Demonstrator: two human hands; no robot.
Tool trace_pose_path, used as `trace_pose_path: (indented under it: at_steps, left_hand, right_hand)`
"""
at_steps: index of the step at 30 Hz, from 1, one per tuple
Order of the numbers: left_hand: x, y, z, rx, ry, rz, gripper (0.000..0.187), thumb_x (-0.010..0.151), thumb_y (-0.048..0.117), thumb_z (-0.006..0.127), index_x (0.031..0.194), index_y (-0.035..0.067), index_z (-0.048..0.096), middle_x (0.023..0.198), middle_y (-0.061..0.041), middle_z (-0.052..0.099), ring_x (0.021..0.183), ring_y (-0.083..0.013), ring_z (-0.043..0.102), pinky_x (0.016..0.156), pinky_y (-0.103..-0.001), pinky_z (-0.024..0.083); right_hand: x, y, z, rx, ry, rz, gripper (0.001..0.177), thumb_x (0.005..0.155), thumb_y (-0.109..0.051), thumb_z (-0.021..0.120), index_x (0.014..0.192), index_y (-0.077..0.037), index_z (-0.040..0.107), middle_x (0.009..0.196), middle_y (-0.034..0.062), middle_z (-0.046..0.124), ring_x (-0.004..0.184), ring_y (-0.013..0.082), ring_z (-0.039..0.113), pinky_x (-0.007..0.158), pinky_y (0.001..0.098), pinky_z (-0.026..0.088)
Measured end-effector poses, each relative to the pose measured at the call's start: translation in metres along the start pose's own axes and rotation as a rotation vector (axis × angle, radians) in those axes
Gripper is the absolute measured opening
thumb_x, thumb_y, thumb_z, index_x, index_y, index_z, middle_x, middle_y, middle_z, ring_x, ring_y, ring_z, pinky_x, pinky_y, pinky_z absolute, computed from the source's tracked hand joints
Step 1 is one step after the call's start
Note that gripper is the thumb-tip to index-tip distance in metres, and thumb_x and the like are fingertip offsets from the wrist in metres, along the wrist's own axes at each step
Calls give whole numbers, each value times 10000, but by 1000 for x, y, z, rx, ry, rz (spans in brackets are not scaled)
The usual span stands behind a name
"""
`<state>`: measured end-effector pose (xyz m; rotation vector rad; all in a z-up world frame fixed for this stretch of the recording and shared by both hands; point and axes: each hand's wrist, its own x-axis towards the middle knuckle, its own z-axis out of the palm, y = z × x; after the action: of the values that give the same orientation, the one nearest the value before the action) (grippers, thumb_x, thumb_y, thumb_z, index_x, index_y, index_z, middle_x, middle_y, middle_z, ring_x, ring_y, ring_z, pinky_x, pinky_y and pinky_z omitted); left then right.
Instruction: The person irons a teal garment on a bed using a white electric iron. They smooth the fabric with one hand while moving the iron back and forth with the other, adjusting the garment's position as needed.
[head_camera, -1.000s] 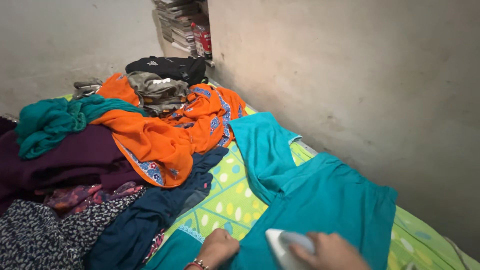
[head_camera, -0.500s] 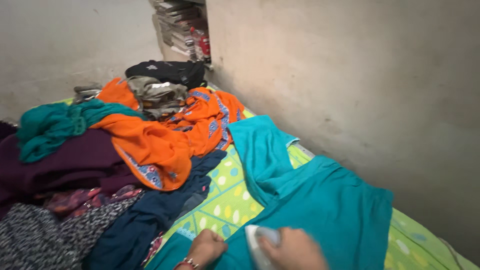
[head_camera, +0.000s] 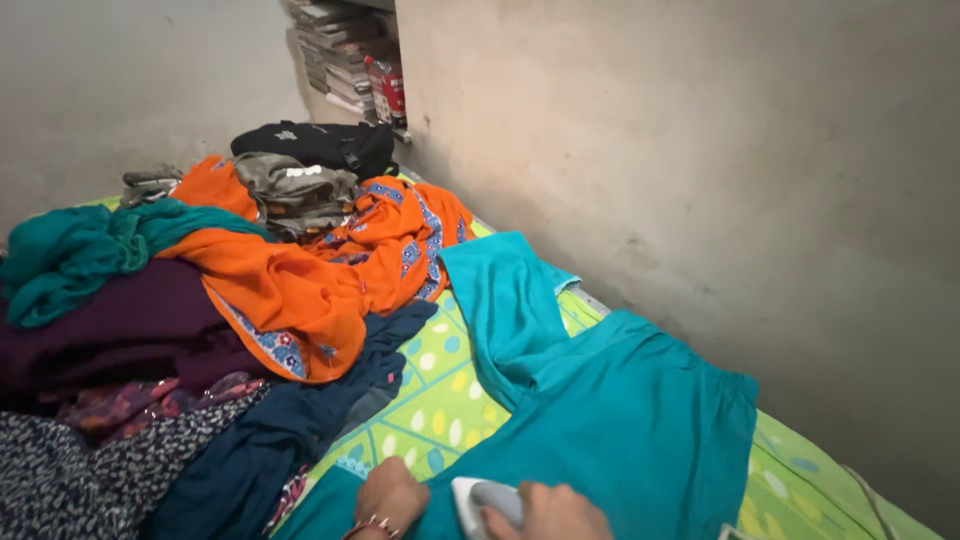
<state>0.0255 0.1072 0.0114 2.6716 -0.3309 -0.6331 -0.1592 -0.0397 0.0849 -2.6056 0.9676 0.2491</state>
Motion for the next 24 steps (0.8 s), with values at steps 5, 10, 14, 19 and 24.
trace_pose_path:
  at_steps: [5, 10, 14, 19, 24]
  left_hand:
    - [-34, 38, -2, 91, 122, 240, 401, 834, 211, 709, 1198, 80, 602, 1206, -142, 646, 1150, -340, 644, 952, -455, 549]
    - [-54, 57, -19, 48, 64, 418, 371, 844, 311, 772, 1102, 95, 617, 1160, -124, 660, 1123, -338, 640, 952, -466, 523]
    - [-49, 55, -16, -11, 58, 405, 277, 822, 297, 805, 991, 117, 681, 1066, -117, 697, 1056, -343, 669, 931, -445, 535]
    - [-15, 50, 6, -184, -3, 41, 203, 795, 276, 823, 939, 155, 747, 1028, -92, 732, 1044, -315, 705, 941, -397, 563]
    - [21, 29, 20, -234, -129, 131, 213, 724, 241, 831, 875, 121, 741, 930, -67, 767, 943, -253, 735, 872, -358, 572]
  right_hand:
    - [4, 78, -21, 22, 72, 164, 732, 762, -799, 607, 1095, -168, 772, 1052, 182, 762, 1048, 396, 732, 961, 490, 582]
    - [25, 130, -65, 99, 140, 353, 796, 845, -749, 542, 1122, -34, 755, 988, 239, 774, 959, 413, 778, 892, 489, 639]
    - [39, 125, -78, 171, 128, 451, 774, 895, -699, 535, 1087, 17, 757, 879, 273, 797, 822, 415, 847, 796, 475, 700]
    - [50, 73, -62, 39, 261, 167, 683, 794, -695, 594, 1051, -96, 798, 969, 224, 762, 960, 421, 738, 896, 487, 597]
    - [80, 39, -86, -25, 218, 95, 711, 847, -700, 564, 1025, -51, 794, 1002, 240, 751, 993, 428, 720, 907, 482, 590]
